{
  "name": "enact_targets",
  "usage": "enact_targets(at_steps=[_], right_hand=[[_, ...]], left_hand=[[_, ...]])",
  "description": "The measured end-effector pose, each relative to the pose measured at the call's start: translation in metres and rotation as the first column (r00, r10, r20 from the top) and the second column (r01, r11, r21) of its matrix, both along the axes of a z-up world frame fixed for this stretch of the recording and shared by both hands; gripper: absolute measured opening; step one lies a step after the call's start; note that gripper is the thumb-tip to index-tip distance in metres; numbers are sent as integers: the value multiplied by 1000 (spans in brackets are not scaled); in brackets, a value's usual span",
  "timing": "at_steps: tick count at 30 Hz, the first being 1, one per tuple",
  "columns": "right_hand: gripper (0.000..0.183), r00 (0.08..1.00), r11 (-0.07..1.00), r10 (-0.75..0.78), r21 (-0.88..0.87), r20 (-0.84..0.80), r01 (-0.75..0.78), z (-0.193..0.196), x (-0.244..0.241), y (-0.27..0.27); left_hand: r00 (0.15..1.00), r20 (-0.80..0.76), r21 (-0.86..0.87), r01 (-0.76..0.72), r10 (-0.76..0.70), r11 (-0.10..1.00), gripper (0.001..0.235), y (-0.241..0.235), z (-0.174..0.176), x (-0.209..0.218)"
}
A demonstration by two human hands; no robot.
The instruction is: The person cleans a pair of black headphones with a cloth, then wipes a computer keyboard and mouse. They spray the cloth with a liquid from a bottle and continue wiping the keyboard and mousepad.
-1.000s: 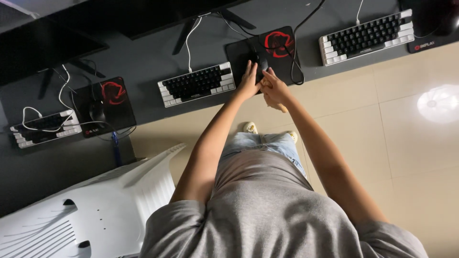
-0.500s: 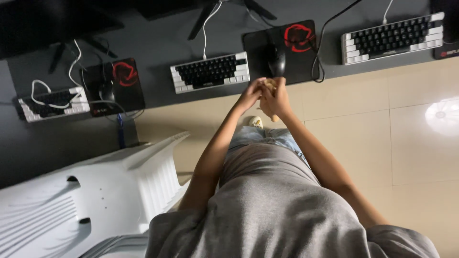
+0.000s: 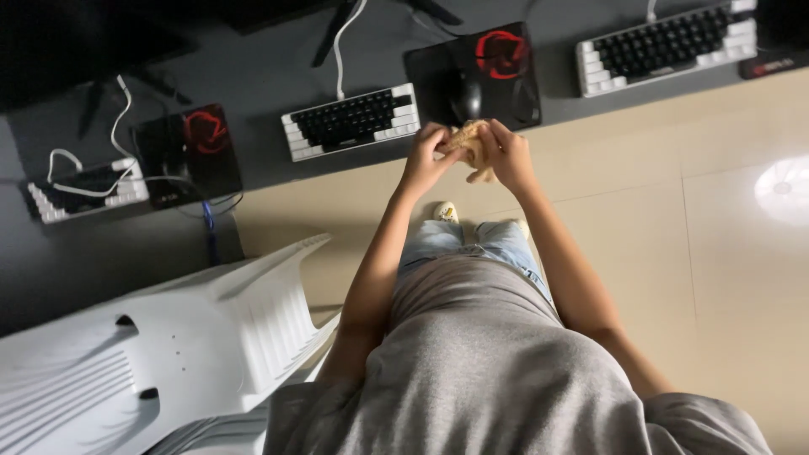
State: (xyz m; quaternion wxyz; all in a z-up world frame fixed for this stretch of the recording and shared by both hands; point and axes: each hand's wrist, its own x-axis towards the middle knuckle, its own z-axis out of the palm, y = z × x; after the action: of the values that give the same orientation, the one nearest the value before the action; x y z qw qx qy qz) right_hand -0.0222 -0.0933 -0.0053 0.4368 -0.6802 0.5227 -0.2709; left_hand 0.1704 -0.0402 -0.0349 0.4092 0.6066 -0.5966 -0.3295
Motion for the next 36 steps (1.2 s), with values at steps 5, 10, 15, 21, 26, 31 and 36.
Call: enact_targets(at_steps=[5, 10, 15, 21, 26, 31, 36], right_hand=[[29, 992, 985, -106, -133, 65, 114, 8, -66, 1], [29, 956, 967, -216, -95, 201, 238, 15, -142, 8], [33, 921, 955, -295, 53, 253, 292, 73, -216, 12], [40, 947, 853, 71, 511, -312, 104, 104, -317, 17], [31, 980, 997, 34, -64, -196, -47, -14, -435, 19], [36, 960, 950, -94, 312, 263, 7, 12, -473, 17], [56, 934, 944, 204, 313, -292, -108, 18, -488, -17]], left_hand=[[997, -4, -22, 73, -73, 997, 40, -9, 25, -48], [984, 77, 57, 156, -160, 986, 39, -13, 73, -103], [953, 211, 97, 198, -215, 975, 36, -25, 65, -168], [949, -67, 158, 315, -308, 936, 23, -40, 25, -257], [871, -381, -67, 309, -310, 949, 38, -69, 20, -309], [878, -362, 71, 361, -313, 930, 38, -86, 61, -331], [908, -250, 0, 347, -336, 938, 35, -112, 50, -319]])
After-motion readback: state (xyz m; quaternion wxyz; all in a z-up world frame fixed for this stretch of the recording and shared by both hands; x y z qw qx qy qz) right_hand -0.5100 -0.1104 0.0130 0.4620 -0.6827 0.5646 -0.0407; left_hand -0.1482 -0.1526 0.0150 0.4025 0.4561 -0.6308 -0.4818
